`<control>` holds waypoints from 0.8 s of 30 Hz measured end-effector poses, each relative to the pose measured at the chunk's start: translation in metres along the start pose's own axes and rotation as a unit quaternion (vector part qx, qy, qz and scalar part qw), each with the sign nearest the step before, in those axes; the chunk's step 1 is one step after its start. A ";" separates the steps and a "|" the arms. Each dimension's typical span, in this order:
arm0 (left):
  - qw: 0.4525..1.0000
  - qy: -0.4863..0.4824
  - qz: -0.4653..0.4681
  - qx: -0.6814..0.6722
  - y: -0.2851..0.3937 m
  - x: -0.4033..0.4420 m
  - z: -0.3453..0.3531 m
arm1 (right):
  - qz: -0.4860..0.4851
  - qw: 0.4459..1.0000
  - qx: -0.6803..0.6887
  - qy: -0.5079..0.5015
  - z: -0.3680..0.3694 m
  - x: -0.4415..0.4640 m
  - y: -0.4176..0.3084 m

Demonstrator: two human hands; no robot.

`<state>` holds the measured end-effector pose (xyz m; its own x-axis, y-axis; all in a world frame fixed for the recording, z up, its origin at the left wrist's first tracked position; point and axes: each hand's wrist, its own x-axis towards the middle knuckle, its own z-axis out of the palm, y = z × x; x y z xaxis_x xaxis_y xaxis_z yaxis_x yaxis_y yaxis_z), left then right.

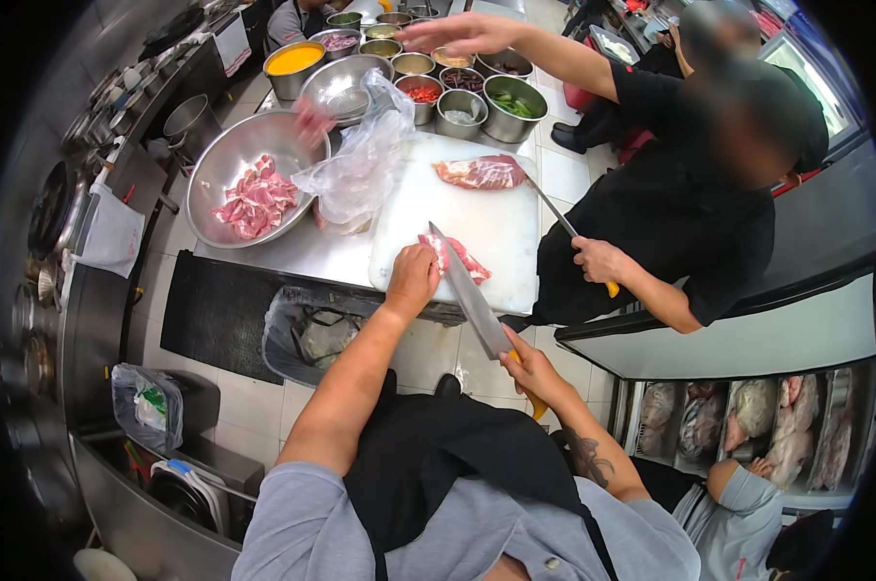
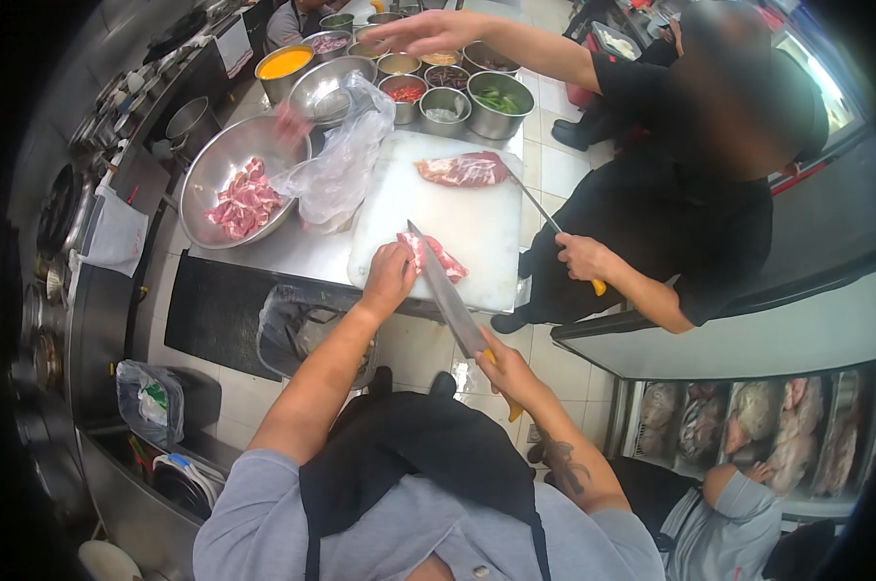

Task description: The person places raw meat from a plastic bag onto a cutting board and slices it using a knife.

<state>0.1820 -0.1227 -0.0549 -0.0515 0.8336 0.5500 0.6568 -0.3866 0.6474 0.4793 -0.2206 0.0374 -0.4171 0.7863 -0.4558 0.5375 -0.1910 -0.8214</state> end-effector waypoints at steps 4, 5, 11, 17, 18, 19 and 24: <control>1.000 0.005 0.003 -0.011 0.001 0.001 -0.002 | -0.038 0.999 -0.016 0.009 0.005 0.038 -0.011; 1.000 0.010 0.006 -0.012 0.004 0.002 -0.004 | -0.044 0.999 -0.021 0.011 0.006 0.051 -0.015; 1.000 0.022 0.003 -0.013 0.002 0.001 -0.001 | -0.032 0.999 -0.020 0.006 0.018 0.087 -0.026; 1.000 0.025 0.014 -0.004 0.001 0.000 -0.001 | -0.042 0.998 -0.054 -0.001 0.014 0.030 -0.001; 1.000 0.022 0.012 -0.001 0.000 0.000 -0.001 | -0.032 0.998 -0.059 -0.006 0.011 0.015 -0.002; 1.000 0.018 0.011 0.001 -0.002 -0.001 0.000 | -0.022 0.998 -0.059 -0.010 0.008 0.004 0.000; 0.999 -0.001 -0.040 -0.005 -0.002 0.007 0.003 | 0.017 0.996 -0.089 -0.018 0.001 -0.021 -0.012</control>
<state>0.1825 -0.1151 -0.0537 -0.1020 0.8630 0.4948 0.6430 -0.3224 0.6947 0.4806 -0.2349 0.0566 -0.4209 0.7587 -0.4972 0.6712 -0.1082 -0.7333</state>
